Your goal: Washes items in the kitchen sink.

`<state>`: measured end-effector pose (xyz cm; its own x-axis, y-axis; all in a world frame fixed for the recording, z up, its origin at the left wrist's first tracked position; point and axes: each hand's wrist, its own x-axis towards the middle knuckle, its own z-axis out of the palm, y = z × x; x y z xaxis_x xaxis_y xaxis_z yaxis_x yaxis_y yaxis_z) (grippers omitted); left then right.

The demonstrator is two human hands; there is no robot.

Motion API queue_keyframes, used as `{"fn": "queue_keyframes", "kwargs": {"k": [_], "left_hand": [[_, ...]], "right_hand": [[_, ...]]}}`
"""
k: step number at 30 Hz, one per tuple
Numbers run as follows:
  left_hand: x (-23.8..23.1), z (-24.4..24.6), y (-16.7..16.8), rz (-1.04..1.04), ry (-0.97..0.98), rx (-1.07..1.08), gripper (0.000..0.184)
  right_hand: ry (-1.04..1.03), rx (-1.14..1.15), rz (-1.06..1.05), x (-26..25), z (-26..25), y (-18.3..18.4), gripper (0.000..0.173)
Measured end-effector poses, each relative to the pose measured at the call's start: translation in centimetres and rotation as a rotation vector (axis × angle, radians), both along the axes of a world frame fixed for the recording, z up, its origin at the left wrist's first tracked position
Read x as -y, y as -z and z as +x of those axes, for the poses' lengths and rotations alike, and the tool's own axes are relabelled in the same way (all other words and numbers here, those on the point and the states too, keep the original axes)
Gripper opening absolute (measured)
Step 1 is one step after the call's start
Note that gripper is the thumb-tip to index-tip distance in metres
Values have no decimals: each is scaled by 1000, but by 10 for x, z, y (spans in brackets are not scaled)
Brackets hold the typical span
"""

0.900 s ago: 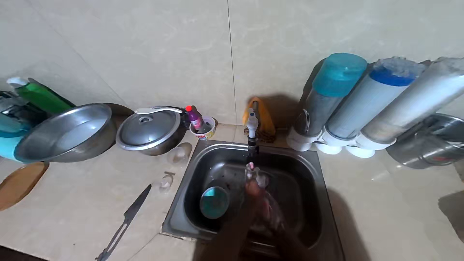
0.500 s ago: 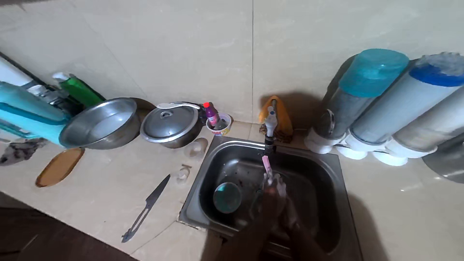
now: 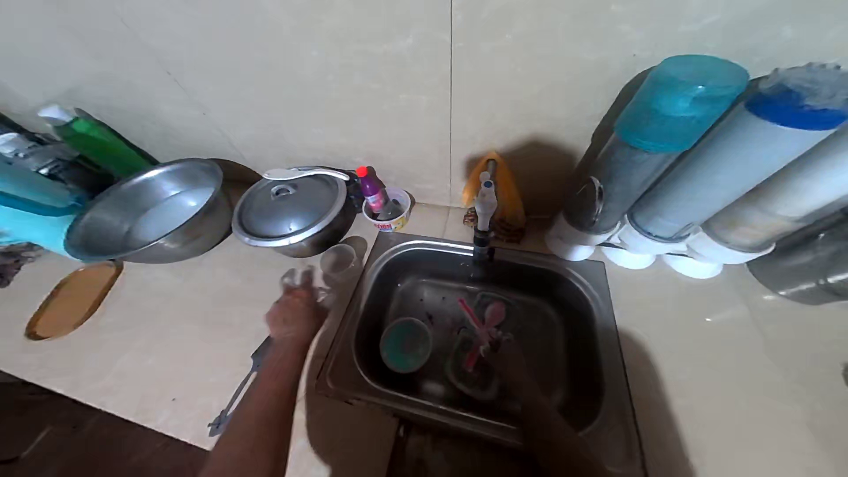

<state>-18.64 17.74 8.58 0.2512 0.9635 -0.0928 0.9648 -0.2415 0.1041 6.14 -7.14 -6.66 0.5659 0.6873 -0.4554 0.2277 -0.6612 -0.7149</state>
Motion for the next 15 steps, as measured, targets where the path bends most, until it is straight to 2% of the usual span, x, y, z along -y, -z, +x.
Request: {"fn": "queue_keyframes", "kwargs": {"k": [3, 7, 11, 15], "left_hand": [[-20, -26, -5, -120, -76, -82, 79], [-32, -41, 12, -276, -77, -136, 63], [-37, -51, 35, -251, -116, 23, 57], [-44, -57, 45, -264, -88, 284, 58]], "right_hand": [[-61, -13, -61, -2, -2, 3, 49], [-122, -34, -127, -5, -4, 7, 54], [-161, -41, -199, -6, -7, 8, 70], [-101, -13, -181, -4, -8, 10, 67]]}}
